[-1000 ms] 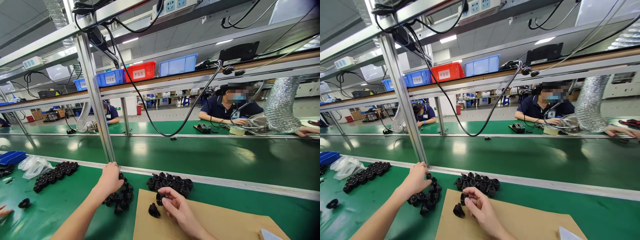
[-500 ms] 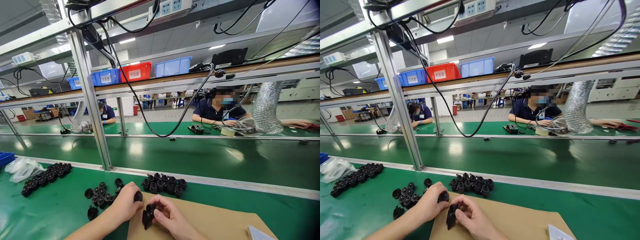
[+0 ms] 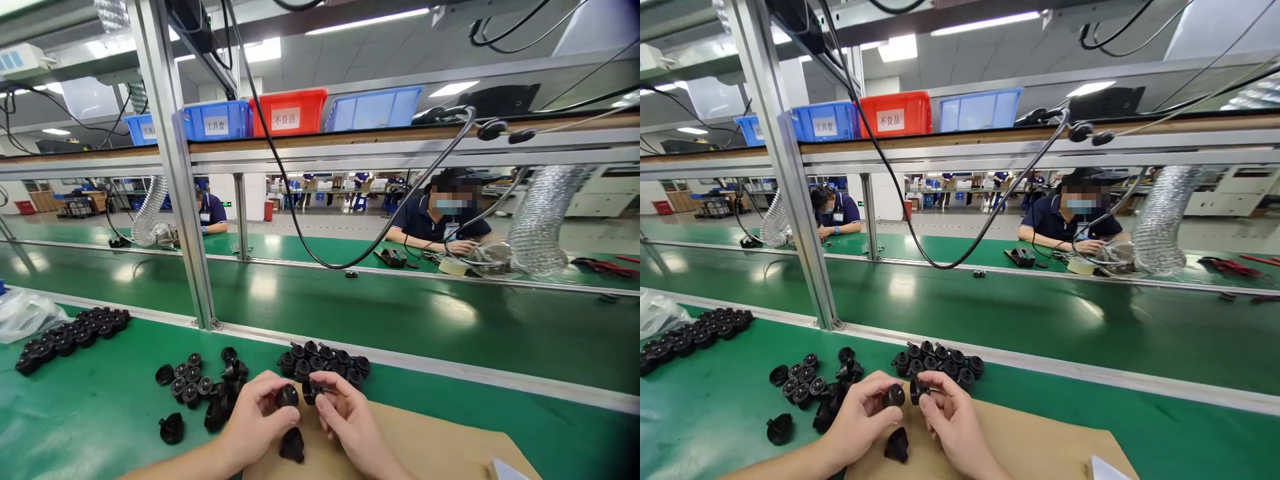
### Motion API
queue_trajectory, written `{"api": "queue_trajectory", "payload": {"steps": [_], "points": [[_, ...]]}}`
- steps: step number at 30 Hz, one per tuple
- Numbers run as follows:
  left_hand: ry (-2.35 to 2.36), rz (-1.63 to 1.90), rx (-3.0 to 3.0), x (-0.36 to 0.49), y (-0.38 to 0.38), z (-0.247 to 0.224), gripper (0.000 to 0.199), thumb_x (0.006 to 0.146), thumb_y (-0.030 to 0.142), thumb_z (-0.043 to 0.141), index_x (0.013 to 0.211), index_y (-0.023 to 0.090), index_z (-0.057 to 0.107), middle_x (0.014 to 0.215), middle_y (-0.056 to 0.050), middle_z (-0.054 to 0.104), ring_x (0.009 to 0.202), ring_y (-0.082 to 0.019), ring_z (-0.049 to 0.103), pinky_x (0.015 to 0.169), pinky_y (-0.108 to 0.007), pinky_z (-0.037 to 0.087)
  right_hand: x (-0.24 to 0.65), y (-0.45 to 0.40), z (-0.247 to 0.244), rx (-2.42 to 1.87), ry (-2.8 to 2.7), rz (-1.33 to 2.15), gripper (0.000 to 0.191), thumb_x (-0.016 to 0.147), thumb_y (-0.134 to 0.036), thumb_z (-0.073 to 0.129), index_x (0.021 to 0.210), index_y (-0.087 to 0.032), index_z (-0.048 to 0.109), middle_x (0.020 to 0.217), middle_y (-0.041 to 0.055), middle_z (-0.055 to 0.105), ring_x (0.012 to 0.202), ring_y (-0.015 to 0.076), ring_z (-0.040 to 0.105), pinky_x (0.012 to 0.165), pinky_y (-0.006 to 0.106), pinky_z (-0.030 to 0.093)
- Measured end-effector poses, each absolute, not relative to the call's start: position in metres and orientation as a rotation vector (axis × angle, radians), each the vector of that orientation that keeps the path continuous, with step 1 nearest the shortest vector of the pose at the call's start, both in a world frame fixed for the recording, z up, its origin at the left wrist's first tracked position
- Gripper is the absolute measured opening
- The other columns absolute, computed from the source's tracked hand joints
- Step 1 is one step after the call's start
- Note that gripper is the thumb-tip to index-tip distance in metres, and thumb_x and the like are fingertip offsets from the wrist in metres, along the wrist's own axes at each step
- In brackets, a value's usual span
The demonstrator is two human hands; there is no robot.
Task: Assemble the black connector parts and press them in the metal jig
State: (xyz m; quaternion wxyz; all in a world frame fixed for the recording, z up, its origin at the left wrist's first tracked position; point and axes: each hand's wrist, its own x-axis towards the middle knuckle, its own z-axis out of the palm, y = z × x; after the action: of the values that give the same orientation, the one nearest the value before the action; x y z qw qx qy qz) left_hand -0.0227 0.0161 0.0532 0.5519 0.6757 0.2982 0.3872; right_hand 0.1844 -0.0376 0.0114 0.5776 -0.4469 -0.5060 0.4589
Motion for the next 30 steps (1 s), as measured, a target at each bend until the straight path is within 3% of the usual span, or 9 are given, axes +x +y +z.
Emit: {"api": "queue_trajectory", "payload": {"steps": [4,6,18,25,30], "points": [[0.688,0.942,1.540,-0.024,0.021,0.045,0.037,0.080,0.017,0.081,0.116,0.024,0.084,0.114,-0.010,0.072,0.110,-0.029,0.068,0.099,-0.039,0.055,0.184,-0.041,0.011,-1.078,-1.313,0.777,0.032,0.094,-0.047,0.076,0.116,-0.023,0.072,0.101,0.0088,0.069,0.077,0.0185,0.064,0.062,0.028,0.054],[0.690,0.931,1.535,-0.024,0.022,0.041,0.045,0.080,0.017,0.080,0.124,0.026,0.082,0.117,-0.010,0.074,0.114,-0.030,0.067,0.105,-0.042,0.054,0.183,-0.042,0.012,-1.059,-1.382,0.670,0.023,0.095,-0.040,0.075,0.113,-0.025,0.074,0.109,0.0098,0.069,0.081,0.0194,0.065,0.065,0.028,0.055],[0.640,0.882,1.668,-0.027,0.016,0.040,0.045,0.088,0.019,0.074,0.131,0.029,0.078,0.133,-0.011,0.077,0.127,-0.032,0.068,0.116,-0.050,0.050,0.179,-0.043,0.014,-0.927,-1.522,0.556,0.026,0.097,-0.024,0.073,0.123,-0.029,0.075,0.110,0.0096,0.071,0.081,0.0192,0.067,0.065,0.029,0.058],[0.661,0.891,1.572,-0.026,0.017,0.032,0.043,0.083,0.020,0.081,0.126,0.026,0.080,0.131,-0.012,0.079,0.125,-0.033,0.071,0.113,-0.048,0.054,0.180,-0.043,0.013,-0.939,-1.557,0.540,0.025,0.097,-0.024,0.073,0.121,-0.028,0.077,0.111,0.0110,0.073,0.087,0.0225,0.071,0.066,0.031,0.060],[0.641,0.912,1.472,-0.025,0.019,0.031,0.039,0.082,0.025,0.086,0.121,0.023,0.082,0.124,-0.012,0.081,0.118,-0.032,0.074,0.107,-0.045,0.058,0.185,-0.042,0.011,-0.945,-1.628,0.505,0.028,0.098,-0.019,0.069,0.124,-0.029,0.076,0.118,0.0121,0.074,0.101,0.0263,0.073,0.078,0.036,0.064]]}}
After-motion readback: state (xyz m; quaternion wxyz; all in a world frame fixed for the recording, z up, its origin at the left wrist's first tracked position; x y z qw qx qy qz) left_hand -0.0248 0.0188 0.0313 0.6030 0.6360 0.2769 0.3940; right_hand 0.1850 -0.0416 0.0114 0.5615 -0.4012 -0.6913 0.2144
